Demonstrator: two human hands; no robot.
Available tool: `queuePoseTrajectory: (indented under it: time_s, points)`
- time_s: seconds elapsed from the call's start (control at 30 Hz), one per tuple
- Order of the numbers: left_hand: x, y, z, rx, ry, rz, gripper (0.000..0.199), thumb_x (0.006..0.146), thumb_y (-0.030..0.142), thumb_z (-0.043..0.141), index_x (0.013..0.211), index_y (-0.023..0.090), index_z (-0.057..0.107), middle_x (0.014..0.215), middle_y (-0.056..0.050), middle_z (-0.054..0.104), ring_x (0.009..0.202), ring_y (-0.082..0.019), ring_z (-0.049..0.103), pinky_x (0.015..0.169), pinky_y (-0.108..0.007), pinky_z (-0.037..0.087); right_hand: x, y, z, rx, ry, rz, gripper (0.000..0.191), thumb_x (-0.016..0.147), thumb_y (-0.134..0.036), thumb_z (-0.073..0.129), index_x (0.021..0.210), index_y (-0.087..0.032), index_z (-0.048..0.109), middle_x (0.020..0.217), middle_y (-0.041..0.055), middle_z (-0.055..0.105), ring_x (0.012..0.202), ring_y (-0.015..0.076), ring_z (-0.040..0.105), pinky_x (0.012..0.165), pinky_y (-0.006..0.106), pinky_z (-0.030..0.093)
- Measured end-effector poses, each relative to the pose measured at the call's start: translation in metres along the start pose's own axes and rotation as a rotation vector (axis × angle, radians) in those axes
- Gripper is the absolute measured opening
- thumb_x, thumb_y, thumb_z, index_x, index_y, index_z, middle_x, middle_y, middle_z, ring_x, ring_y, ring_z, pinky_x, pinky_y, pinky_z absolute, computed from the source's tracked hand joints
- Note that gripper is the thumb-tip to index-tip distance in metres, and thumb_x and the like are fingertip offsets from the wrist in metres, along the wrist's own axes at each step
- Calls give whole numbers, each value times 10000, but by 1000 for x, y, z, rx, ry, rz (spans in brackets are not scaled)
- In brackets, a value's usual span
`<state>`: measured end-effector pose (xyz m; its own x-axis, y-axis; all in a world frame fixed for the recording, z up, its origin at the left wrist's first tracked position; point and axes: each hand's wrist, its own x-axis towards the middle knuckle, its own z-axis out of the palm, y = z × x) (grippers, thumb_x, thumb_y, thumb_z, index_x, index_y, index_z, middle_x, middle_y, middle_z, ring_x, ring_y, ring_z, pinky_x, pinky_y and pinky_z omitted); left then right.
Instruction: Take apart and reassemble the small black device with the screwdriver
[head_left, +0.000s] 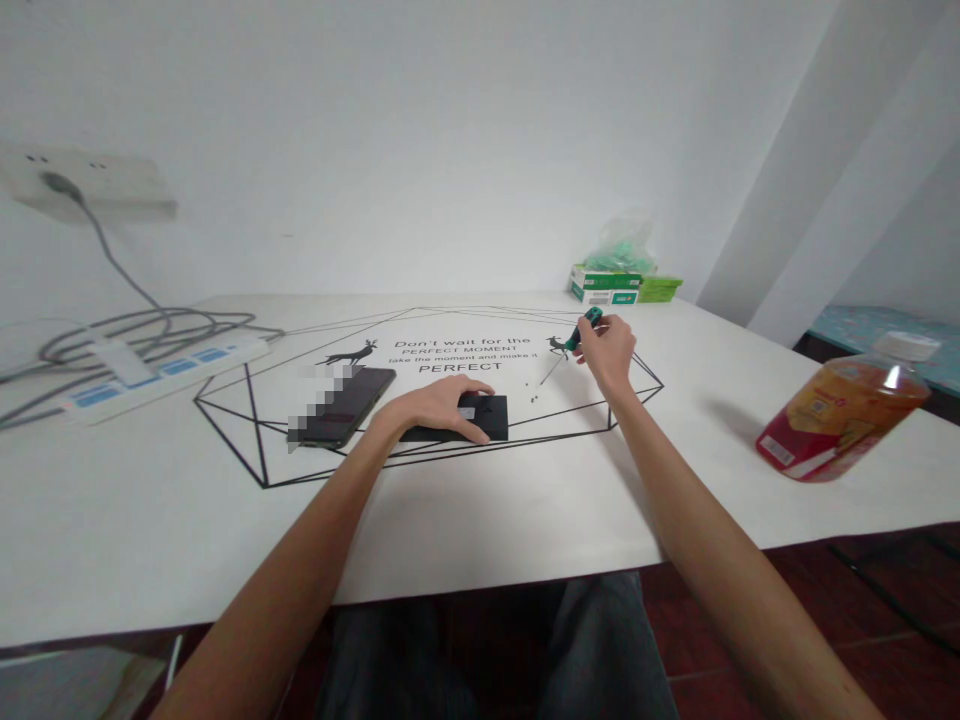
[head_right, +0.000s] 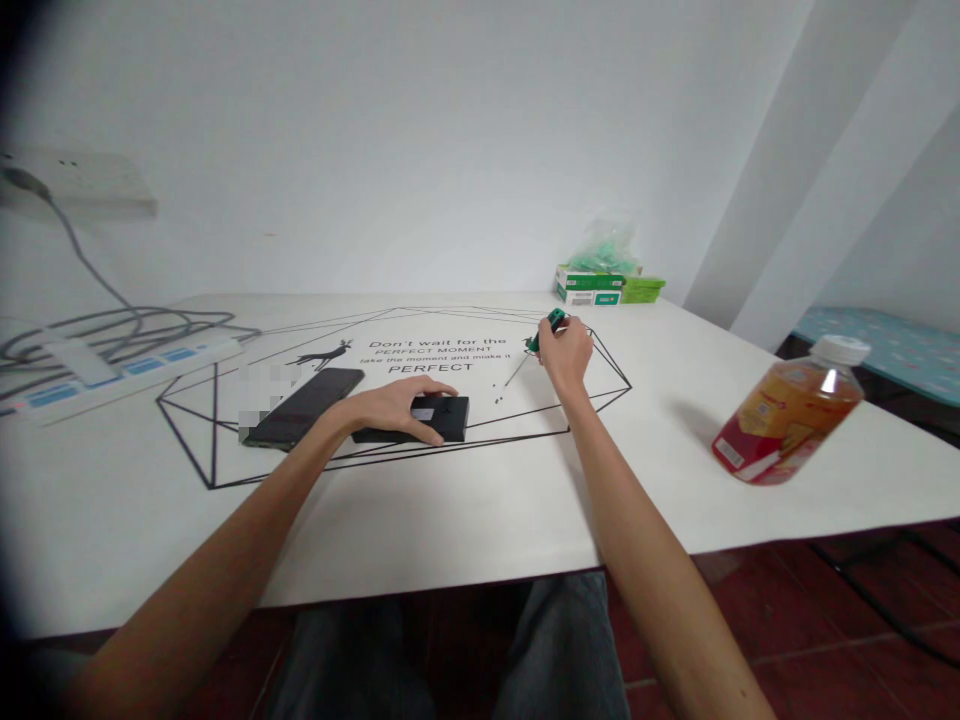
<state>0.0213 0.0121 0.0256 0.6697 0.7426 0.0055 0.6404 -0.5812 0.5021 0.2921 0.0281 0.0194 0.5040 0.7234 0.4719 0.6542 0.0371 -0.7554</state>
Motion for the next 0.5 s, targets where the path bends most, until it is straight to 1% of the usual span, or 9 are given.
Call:
queuePoseTrajectory:
  time_s: [0.07,0.2,0.3,0.4,0.43,0.5]
  points:
    - [4,-1,8,11,25,39,751,501,536,789,1174,238,643,1190,-98,625,1090,-327,561,911,-367,417,-1,1,1,52,16,13,388,885,-389,418,1082,-100,587,775,115,718,669,221,691,712,316,495]
    - [10,-6,19,-27,84,56,754,483,544,800,1158,240,653,1185,-94,627,1078,-322,567,922,-376,413,-2,2,7,128,-25,32,365,887,-382,441,1081,-104,576,787,109,720,644,209,695,736,308,501]
    - [12,-10,20,-34,96,67,749,476,533,804,1153,249,655,1172,-87,630,1082,-317,563,922,-378,414,-4,3,10,173,-57,34,354,889,-389,446,1074,-114,569,798,105,718,619,203,691,696,306,514]
    - [12,-8,19,-30,92,60,758,480,535,802,1161,242,649,1168,-92,628,1083,-314,558,913,-376,416,-5,2,11,188,-66,10,344,889,-396,451,1054,-115,562,780,96,714,604,197,688,675,304,522]
    - [11,-7,19,-24,88,54,760,483,537,801,1164,238,647,1167,-95,627,1078,-312,558,908,-375,417,-5,2,11,177,-66,-2,348,893,-399,443,1052,-112,558,772,95,713,610,196,690,676,304,522]
    - [10,-4,18,-9,87,45,753,494,538,797,1163,226,648,1151,-101,632,1059,-308,564,895,-374,420,-6,1,11,107,-114,-25,367,911,-407,400,1069,-107,540,780,99,713,647,196,698,684,302,524]
